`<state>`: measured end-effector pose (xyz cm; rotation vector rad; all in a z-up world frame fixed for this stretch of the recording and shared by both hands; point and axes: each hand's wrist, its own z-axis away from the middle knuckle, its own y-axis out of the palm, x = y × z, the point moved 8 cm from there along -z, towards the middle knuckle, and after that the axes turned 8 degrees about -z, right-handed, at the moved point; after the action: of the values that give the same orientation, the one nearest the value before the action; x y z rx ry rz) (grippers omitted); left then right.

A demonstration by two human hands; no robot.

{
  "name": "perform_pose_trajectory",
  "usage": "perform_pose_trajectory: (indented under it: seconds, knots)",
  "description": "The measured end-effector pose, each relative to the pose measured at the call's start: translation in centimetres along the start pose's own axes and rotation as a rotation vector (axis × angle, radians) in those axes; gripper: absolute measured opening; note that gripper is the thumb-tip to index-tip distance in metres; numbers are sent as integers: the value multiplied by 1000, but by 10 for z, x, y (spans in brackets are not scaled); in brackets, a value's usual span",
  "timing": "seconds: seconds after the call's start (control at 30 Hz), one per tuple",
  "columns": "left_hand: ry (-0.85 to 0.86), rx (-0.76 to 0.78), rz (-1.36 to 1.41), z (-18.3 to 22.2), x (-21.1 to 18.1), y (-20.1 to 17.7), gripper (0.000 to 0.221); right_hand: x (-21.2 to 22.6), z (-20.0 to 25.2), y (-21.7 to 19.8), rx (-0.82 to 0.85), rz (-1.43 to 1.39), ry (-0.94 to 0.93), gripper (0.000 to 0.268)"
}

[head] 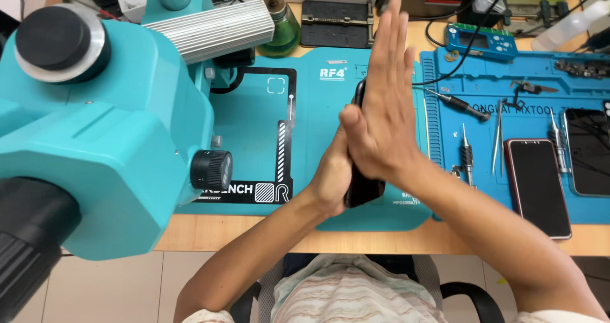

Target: The person uses a screwdriver to remove screws from the back of a smartphone, detaches the back cover, and disconnects internal ribbon cables. They then reassemble the device by reconnecting the cables, replacing the back cover, and securing it with screws.

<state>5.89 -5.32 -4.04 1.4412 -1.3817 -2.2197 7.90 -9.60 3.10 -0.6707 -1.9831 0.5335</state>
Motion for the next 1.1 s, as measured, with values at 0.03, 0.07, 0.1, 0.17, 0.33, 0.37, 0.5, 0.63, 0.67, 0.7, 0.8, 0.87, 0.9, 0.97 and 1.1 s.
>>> perform_pose_trajectory:
  seconds: [0.03,0.07,0.1,0.17,0.33,0.37,0.5,0.63,0.67,0.7,0.8,0.87,0.9,0.97,1.1]
  knots:
    - [-31,-38,-50,3,2,-1,79,-10,-9,-8,-22,36,-1,102]
    - [-39,-31,-57,3,3,1,79,-19,-21,-13,-33,38,4,102]
    - [-34,19,-14,2,4,6,80,-34,-32,-17,-40,80,76,99]
    - [-33,70,27,3,3,13,81,-49,-44,-21,-49,122,151,95]
    - [3,64,239,-7,-1,-3,91,3,-1,17,57,216,45,76]
    - [-2,67,239,-7,-8,-12,91,18,19,18,53,219,50,76]
    - [169,144,308,-12,-30,-28,73,46,47,41,256,123,-153,128]
    - [-61,18,139,-2,-7,-11,90,-2,-4,6,23,170,-44,112]
    - [-64,19,140,-2,-4,-7,90,-13,-15,0,22,171,-42,112]
    - [-30,18,132,-2,-5,-4,82,-29,-26,-6,25,258,20,112]
    - [-5,26,154,-5,-6,2,75,-52,-49,-19,15,351,135,113]
    - [-11,33,185,-7,-4,-3,75,-49,-42,-16,6,356,186,115]
    - [-21,9,237,-9,-1,-10,77,-36,-31,-5,39,379,107,116]
    - [-34,-13,289,-9,-5,-17,78,-7,0,10,69,402,31,116]
    - [122,-20,203,-2,-27,-19,68,32,34,39,285,371,-176,145]
